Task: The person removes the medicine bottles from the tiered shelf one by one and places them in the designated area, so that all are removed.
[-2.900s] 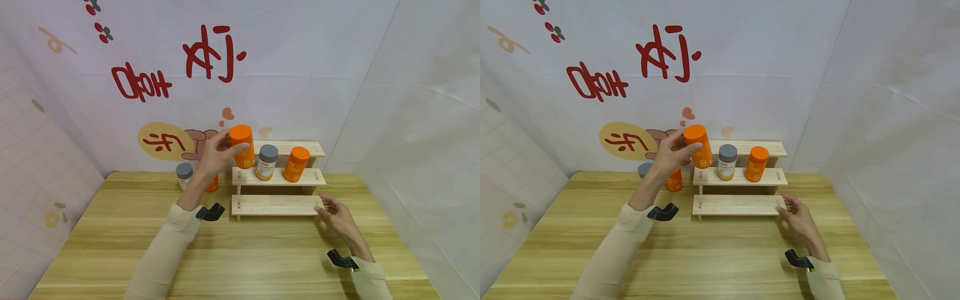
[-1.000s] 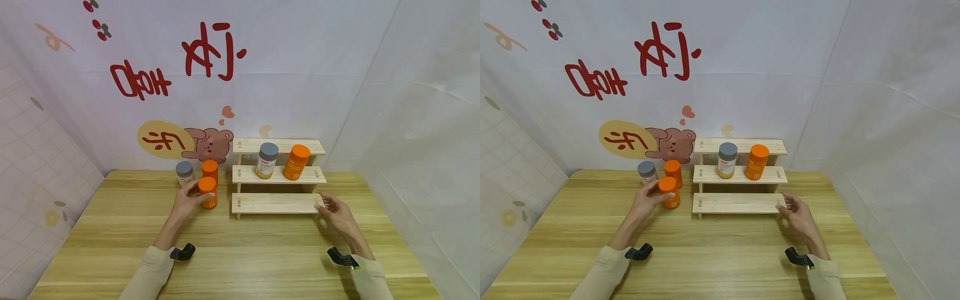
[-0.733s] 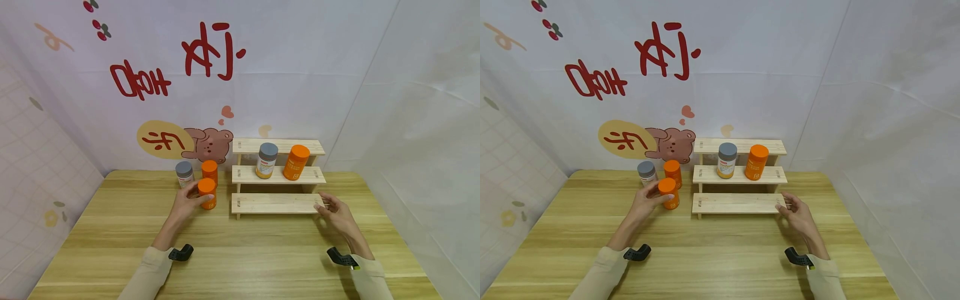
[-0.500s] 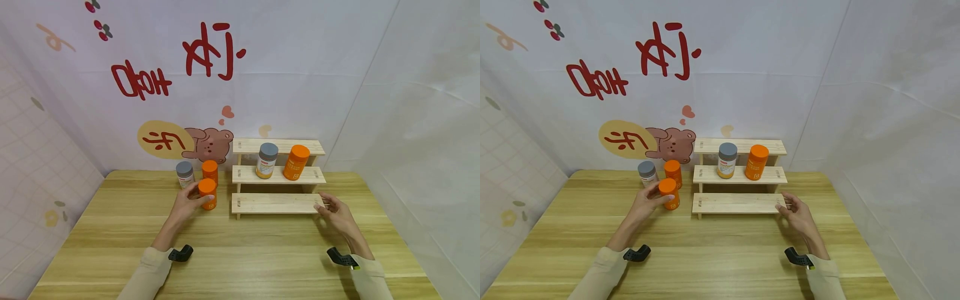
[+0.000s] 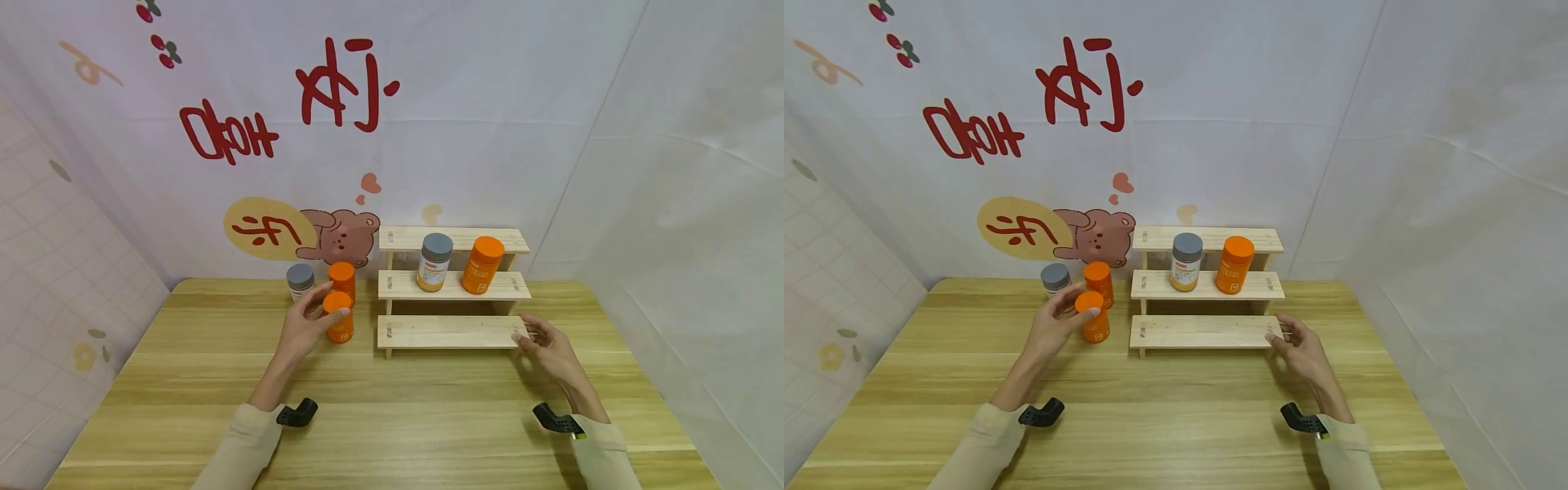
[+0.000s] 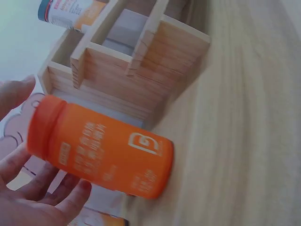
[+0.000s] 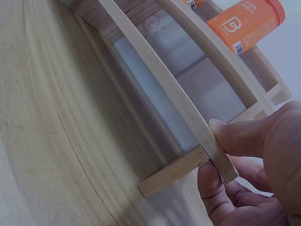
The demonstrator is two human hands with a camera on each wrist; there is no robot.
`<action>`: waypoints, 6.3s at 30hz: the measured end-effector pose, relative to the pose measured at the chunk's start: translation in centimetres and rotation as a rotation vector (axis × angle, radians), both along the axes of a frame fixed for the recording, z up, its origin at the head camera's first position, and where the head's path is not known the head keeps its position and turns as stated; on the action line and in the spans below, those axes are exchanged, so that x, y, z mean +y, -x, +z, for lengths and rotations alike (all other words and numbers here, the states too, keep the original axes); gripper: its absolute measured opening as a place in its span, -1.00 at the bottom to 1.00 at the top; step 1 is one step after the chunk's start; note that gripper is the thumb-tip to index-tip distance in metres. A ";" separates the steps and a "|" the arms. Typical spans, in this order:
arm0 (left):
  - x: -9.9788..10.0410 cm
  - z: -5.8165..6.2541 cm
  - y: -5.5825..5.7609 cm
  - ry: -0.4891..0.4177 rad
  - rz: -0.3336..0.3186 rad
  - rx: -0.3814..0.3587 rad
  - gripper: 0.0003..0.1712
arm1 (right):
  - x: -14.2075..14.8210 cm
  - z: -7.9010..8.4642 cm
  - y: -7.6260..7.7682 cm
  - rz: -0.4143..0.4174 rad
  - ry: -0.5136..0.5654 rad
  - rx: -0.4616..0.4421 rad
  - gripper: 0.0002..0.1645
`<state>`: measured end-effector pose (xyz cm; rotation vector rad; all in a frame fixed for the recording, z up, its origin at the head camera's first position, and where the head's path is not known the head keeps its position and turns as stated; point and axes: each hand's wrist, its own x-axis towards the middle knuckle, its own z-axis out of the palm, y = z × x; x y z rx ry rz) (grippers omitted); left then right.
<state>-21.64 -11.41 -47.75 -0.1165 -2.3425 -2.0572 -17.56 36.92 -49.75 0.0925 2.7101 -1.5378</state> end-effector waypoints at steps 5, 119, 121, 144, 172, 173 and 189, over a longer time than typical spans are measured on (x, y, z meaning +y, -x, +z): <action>0.4 1.5 -0.1 -0.022 0.015 0.081 -0.27 | 0.0 -0.1 0.1 0.003 -0.016 0.006 -0.20; 15.3 5.8 5.1 -0.063 -0.224 0.082 -0.25 | 0.1 0.0 0.0 -0.002 -0.046 -0.020 -0.17; 15.2 5.9 4.8 -0.068 -0.223 0.078 -0.24 | 0.1 0.0 0.0 -0.002 -0.044 -0.019 -0.17; 13.4 6.2 1.9 -0.091 -0.211 0.128 -0.33 | 0.2 -0.3 -0.1 -0.007 -0.033 -0.020 -0.16; 8.8 6.0 -2.1 -0.188 -0.175 0.097 -0.33 | 0.2 -0.4 -0.2 -0.010 -0.037 -0.019 -0.16; 8.6 6.0 -2.2 -0.190 -0.168 0.095 -0.33 | 0.2 -0.4 -0.2 -0.010 -0.039 -0.022 -0.16; 4.7 6.1 -3.4 -0.197 -0.137 0.133 -0.30 | 0.1 -0.4 0.1 -0.013 -0.052 0.009 -0.20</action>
